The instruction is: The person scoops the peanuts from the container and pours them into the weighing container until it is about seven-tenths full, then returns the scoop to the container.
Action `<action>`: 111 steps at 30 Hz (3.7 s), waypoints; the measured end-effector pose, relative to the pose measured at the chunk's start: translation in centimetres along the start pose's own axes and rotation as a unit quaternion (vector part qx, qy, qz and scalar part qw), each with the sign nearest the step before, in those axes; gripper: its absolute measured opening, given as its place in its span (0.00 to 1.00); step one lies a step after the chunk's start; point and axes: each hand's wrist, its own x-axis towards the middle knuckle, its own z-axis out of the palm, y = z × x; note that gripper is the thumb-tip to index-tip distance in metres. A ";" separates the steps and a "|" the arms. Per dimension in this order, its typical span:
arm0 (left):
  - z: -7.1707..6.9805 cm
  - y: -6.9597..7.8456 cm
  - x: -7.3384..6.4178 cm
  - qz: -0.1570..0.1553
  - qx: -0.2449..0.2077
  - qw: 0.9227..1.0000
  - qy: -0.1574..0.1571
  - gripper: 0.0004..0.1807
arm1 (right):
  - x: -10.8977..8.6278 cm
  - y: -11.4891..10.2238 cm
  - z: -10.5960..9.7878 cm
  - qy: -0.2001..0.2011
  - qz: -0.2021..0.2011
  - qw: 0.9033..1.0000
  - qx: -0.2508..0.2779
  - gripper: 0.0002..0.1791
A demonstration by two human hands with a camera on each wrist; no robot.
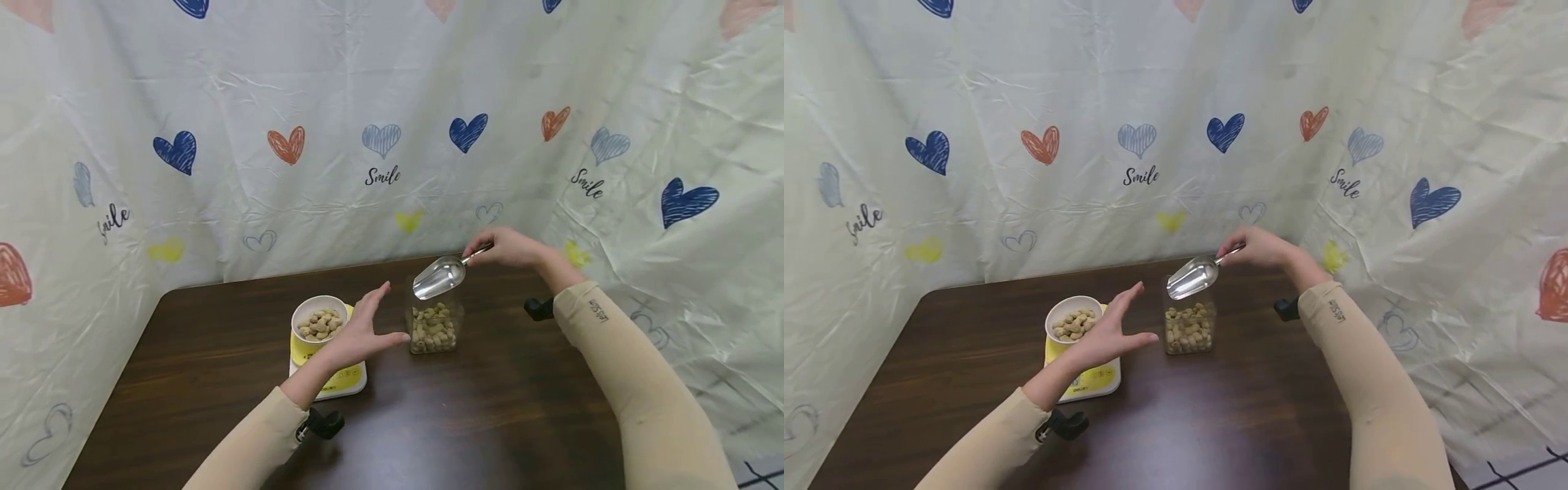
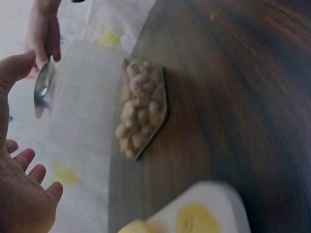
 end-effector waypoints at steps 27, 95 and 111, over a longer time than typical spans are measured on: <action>2.7 -1.6 5.6 -0.030 -0.017 0.999 -0.042 0.67 | 3.0 -2.0 3.2 -0.056 -0.040 0.990 -0.127 0.04; 2.8 -1.7 6.0 -0.028 -0.013 0.999 -0.032 0.66 | 2.8 -0.2 2.0 -0.173 0.026 0.984 -0.009 0.11; 3.5 -2.5 5.0 -0.027 -0.025 0.999 -0.033 0.65 | 1.9 1.0 3.3 -0.157 0.025 0.987 0.035 0.12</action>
